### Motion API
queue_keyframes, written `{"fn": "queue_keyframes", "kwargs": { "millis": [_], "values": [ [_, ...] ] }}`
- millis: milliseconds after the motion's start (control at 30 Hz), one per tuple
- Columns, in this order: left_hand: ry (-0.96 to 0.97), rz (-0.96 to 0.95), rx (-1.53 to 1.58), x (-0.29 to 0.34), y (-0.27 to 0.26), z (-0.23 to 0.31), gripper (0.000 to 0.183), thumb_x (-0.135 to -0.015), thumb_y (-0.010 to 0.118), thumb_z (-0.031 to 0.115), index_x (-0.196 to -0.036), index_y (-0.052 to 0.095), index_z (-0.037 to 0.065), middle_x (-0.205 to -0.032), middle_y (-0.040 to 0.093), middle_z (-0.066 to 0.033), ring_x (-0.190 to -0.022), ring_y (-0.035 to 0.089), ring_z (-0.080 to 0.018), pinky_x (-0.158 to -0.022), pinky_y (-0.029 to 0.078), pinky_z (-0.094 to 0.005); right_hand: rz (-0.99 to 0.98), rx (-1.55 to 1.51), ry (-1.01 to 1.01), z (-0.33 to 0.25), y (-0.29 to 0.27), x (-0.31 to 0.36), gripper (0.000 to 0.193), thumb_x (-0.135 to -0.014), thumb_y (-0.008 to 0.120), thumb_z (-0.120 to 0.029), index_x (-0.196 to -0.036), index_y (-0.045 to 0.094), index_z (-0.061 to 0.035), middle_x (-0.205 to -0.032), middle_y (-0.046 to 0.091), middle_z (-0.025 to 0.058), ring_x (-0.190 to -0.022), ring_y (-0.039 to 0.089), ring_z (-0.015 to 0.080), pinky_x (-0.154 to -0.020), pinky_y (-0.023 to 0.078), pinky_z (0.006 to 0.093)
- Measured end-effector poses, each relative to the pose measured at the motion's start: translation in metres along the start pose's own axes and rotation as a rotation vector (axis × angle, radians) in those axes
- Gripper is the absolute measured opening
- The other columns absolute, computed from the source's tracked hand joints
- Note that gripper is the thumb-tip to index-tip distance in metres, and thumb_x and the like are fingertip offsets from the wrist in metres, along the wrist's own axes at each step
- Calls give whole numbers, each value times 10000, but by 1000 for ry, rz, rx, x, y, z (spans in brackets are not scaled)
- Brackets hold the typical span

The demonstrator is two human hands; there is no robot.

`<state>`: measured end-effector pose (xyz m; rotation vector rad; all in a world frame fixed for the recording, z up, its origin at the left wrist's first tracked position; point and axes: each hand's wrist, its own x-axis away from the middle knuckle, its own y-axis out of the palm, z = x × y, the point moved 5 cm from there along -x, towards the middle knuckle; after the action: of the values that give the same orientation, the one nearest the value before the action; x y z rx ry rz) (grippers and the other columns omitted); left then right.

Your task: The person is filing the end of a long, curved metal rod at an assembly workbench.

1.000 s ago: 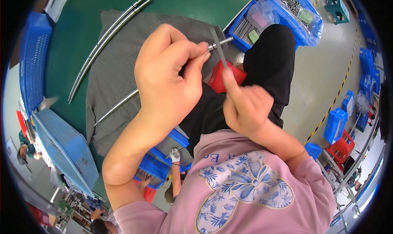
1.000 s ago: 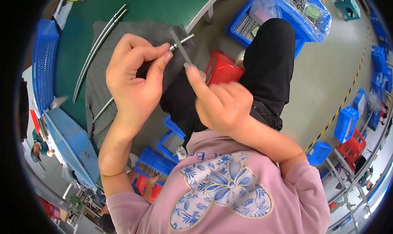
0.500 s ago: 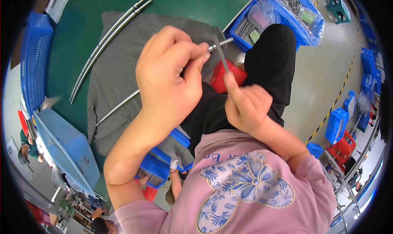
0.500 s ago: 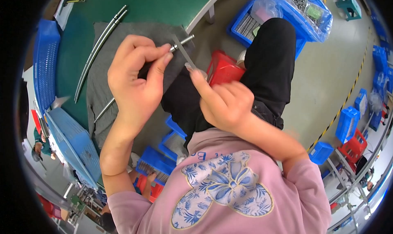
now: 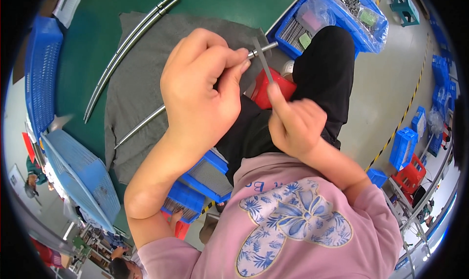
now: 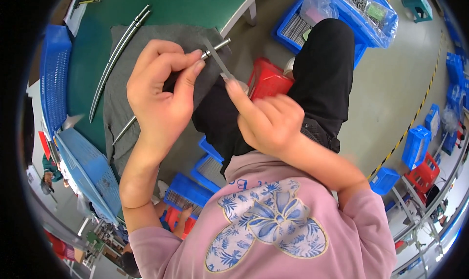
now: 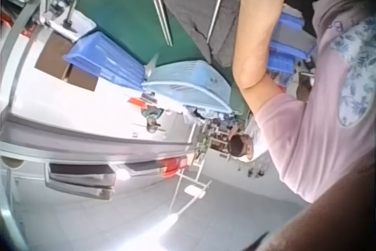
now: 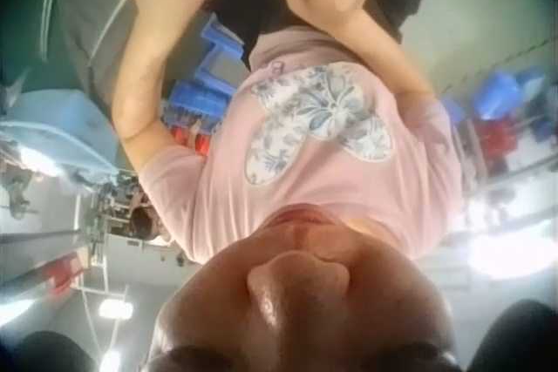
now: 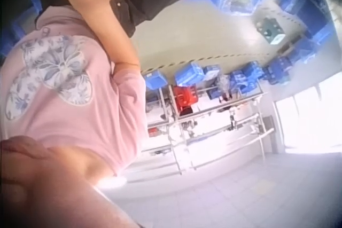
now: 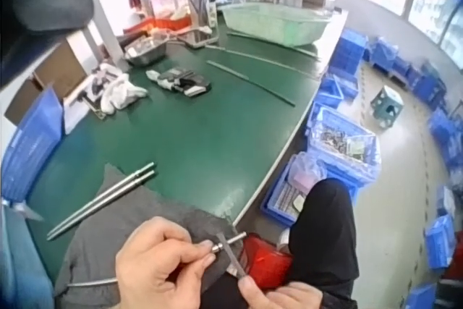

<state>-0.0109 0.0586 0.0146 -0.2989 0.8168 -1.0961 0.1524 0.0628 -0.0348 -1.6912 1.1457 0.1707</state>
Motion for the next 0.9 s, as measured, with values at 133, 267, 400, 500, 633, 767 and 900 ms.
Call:
{"fn": "queue_keyframes", "kwargs": {
  "millis": [133,267,400,500,633,767,900],
  "values": [
    [-41,5,21,-4,-1,-1,149,-658,735,-67,-741,639,10,-723,553,-71,-644,558,-240,-559,435,-326,75,-81,-63,5,6,-31,569,-600,593,131,-1154,673,26,-506,401,22,-387,407,165,-428,334,294],
    [-1,-1,0,-1,0,-3,138,-667,728,-66,-746,642,8,-720,559,-78,-614,558,-244,-536,431,-328,-92,-30,24,1,-7,-2,531,-632,589,115,-1145,682,13,-511,402,23,-401,415,169,-428,333,297],
    [-45,3,24,-3,0,-1,147,-660,728,-74,-737,636,11,-718,548,-72,-644,558,-240,-563,438,-330,15,-33,-65,4,0,-45,537,-632,604,90,-1156,682,0,-529,441,27,-415,430,160,-431,340,291],
    [-35,-3,12,-2,-2,-3,139,-666,726,-71,-740,638,7,-719,552,-77,-629,558,-245,-553,436,-330,-86,-12,-7,-1,-8,-13,565,-605,606,83,-1161,678,12,-534,441,17,-427,438,152,-443,346,300],
    [-16,-11,20,-2,1,1,139,-666,731,-65,-737,636,7,-719,552,-77,-628,557,-245,-552,434,-330,-21,-6,-54,4,-5,-36,578,-591,605,79,-1159,682,7,-529,412,18,-427,419,157,-450,347,309],
    [-10,-26,-2,-3,-2,-5,121,-708,730,-76,-763,641,-15,-753,562,-66,-645,552,-181,-558,432,-277,-58,-10,0,0,-7,-14,566,-597,599,83,-1149,691,-3,-528,420,19,-427,421,167,-461,352,306],
    [-1,-75,-48,-3,-2,1,101,-748,728,-90,-799,658,-38,-789,575,-63,-648,542,-119,-554,425,-221,25,-21,-69,4,2,-38,564,-598,604,86,-1152,683,13,-534,417,16,-431,423,162,-460,353,304]
  ]
}}
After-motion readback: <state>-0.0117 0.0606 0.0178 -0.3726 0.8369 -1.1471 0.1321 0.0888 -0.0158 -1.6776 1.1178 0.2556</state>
